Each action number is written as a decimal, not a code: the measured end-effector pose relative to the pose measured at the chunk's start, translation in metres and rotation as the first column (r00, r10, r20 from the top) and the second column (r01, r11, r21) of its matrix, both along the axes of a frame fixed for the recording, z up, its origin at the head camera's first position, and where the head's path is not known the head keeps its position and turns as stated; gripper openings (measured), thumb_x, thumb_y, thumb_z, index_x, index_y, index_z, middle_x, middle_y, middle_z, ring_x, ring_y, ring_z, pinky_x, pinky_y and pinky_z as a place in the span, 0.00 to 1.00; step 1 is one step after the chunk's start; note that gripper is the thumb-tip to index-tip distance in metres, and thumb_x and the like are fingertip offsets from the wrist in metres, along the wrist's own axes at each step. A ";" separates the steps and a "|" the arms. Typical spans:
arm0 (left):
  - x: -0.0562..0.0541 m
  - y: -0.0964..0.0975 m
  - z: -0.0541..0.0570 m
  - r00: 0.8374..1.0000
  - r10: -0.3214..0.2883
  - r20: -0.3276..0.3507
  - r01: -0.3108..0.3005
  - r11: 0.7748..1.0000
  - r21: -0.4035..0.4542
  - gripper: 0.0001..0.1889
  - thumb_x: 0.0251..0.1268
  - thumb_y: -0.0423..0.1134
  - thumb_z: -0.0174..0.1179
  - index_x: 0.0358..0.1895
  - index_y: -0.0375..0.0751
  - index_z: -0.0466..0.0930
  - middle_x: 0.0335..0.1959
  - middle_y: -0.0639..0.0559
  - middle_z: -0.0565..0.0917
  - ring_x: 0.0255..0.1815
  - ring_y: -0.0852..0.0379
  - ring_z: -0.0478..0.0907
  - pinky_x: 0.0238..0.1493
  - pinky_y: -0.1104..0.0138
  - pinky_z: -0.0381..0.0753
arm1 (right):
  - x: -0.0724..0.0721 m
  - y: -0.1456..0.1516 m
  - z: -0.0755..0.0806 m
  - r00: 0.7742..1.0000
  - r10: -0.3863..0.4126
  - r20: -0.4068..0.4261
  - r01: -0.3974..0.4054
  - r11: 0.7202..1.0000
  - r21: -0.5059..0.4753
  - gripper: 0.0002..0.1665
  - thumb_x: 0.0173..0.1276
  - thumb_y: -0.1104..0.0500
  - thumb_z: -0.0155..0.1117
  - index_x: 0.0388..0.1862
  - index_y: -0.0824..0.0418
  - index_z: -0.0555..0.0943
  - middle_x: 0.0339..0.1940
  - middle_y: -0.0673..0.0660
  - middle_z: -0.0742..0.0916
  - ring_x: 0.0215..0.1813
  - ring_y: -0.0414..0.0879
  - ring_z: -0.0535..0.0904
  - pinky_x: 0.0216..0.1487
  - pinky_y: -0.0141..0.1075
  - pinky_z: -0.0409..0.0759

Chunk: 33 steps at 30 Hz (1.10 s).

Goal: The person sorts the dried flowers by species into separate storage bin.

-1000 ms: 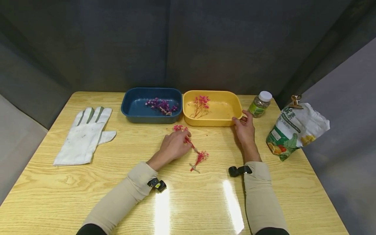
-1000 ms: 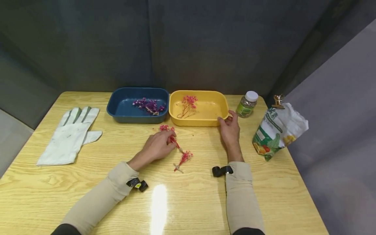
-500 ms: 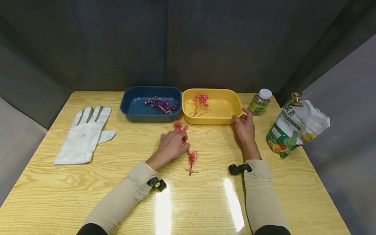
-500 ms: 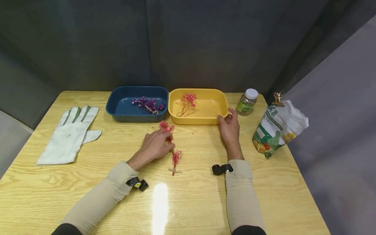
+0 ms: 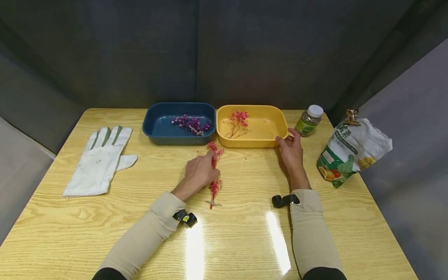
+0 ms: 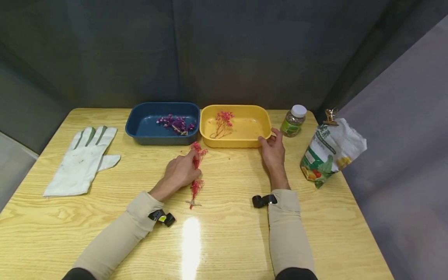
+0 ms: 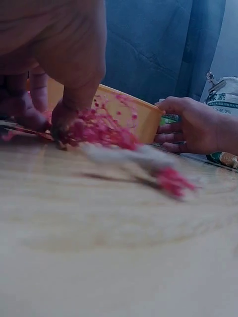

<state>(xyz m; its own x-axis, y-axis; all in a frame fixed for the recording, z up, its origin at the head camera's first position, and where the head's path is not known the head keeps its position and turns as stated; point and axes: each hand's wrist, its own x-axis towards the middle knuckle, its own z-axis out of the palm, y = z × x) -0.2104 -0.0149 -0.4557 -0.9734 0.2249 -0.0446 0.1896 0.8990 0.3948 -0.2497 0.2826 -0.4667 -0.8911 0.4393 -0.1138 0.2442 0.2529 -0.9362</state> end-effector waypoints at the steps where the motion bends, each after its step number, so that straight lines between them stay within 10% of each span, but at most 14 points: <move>1: 0.000 -0.001 0.000 1.000 0.012 0.000 -0.012 1.000 0.008 0.17 0.49 0.41 0.58 0.46 0.50 0.73 0.21 0.51 0.78 0.22 0.51 0.76 0.26 0.58 0.71 | 0.000 0.000 0.000 1.000 0.001 -0.001 -0.001 1.000 0.001 0.35 0.70 0.46 0.57 0.73 0.45 0.58 0.66 0.57 0.74 0.65 0.46 0.73 0.60 0.34 0.73; 15: 0.003 -0.004 0.004 0.976 0.004 -0.217 0.073 0.937 0.343 0.14 0.59 0.34 0.56 0.49 0.48 0.75 0.27 0.58 0.82 0.21 0.61 0.74 0.25 0.66 0.71 | -0.001 0.004 -0.004 1.000 0.002 -0.002 -0.002 1.000 0.017 0.35 0.70 0.44 0.57 0.73 0.44 0.59 0.65 0.56 0.74 0.63 0.46 0.74 0.53 0.30 0.73; 24: 0.014 -0.005 0.015 0.994 -0.079 -0.072 0.104 0.855 0.509 0.19 0.58 0.37 0.60 0.54 0.48 0.74 0.27 0.59 0.82 0.18 0.61 0.73 0.27 0.66 0.71 | -0.001 0.004 -0.002 1.000 0.008 0.009 -0.008 1.000 0.024 0.35 0.70 0.44 0.57 0.73 0.43 0.58 0.65 0.56 0.74 0.63 0.46 0.73 0.55 0.32 0.73; 33: 0.020 0.004 0.036 0.984 -0.131 -0.121 0.175 0.841 0.512 0.19 0.59 0.38 0.60 0.55 0.47 0.74 0.27 0.61 0.82 0.18 0.61 0.70 0.27 0.67 0.69 | -0.002 0.003 -0.004 1.000 0.019 -0.001 -0.019 1.000 0.005 0.35 0.70 0.44 0.57 0.73 0.43 0.58 0.65 0.56 0.74 0.62 0.45 0.74 0.53 0.29 0.72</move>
